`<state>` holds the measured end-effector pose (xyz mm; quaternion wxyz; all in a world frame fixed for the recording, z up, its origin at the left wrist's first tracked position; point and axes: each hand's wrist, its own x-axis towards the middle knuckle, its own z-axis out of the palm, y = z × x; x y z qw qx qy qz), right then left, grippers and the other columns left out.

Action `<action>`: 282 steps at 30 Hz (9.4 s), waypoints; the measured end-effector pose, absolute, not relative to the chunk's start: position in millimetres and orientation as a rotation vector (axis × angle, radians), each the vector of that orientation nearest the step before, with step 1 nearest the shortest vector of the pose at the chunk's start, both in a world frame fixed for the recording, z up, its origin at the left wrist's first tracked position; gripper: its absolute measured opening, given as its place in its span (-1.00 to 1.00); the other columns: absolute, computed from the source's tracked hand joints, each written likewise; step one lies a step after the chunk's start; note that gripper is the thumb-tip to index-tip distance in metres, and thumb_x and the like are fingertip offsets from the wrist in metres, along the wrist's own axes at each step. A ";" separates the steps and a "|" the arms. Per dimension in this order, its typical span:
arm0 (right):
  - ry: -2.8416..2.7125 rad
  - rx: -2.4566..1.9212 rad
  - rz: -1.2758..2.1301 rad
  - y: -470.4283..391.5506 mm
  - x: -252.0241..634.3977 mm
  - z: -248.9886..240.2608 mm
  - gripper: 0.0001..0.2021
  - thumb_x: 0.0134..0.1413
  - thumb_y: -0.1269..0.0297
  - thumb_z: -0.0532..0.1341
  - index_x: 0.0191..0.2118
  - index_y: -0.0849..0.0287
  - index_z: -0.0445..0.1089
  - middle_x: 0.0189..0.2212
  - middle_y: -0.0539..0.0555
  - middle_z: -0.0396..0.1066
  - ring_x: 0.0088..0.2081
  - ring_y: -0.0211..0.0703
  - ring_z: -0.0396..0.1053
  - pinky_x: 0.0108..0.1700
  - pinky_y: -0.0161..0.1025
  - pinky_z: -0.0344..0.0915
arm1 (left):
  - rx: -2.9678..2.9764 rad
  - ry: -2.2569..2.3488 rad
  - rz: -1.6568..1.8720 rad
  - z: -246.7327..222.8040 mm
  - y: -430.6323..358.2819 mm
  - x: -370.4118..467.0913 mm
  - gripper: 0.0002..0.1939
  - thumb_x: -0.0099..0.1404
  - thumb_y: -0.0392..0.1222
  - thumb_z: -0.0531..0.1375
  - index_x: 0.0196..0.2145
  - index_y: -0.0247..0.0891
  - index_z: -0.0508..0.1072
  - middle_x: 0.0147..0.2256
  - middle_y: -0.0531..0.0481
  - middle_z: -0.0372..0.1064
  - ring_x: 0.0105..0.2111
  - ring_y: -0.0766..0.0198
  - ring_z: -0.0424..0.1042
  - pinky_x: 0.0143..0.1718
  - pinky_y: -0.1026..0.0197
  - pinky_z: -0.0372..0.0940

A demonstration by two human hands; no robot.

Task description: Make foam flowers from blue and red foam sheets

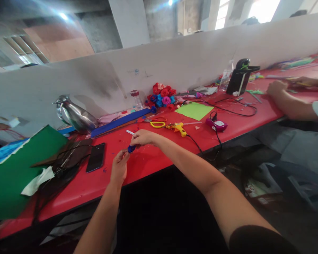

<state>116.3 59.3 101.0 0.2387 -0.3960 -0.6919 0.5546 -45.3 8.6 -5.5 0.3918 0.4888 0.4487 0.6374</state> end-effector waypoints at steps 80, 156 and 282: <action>-1.412 -0.853 1.347 19.9 113.6 53.9 -0.91 -0.14 0.34 0.21 -0.41 0.20 0.41 -0.50 -0.06 0.39 -0.44 -0.32 0.30 -0.29 -0.32 0.21 | 1.162 0.981 1.579 1.2 4.9 -42.9 -0.76 -0.05 -0.04 0.38 -0.46 -0.22 0.54 -0.47 0.06 0.45 -0.35 0.28 0.36 -0.15 0.21 0.17; -1.620 -0.763 1.637 25.3 125.0 68.4 -0.83 -0.16 0.22 0.37 -0.46 0.23 0.50 -0.52 -0.01 0.48 -0.43 -0.30 0.38 -0.23 -0.28 0.30 | 1.167 0.855 1.331 -0.7 -2.6 -44.6 -0.72 -0.14 0.04 0.42 -0.51 -0.16 0.54 -0.47 0.05 0.45 -0.39 0.26 0.35 -0.18 0.14 0.22; -1.641 -1.012 1.229 12.1 130.4 62.4 -0.91 -0.11 0.35 0.24 -0.49 0.20 0.50 -0.57 -0.02 0.41 -0.49 -0.28 0.28 -0.35 -0.28 0.21 | 1.450 0.971 1.506 -6.1 -0.8 -45.4 -0.92 0.03 -0.13 0.35 -0.48 -0.15 0.59 -0.37 -0.02 0.40 -0.28 0.22 0.34 -0.17 0.16 0.25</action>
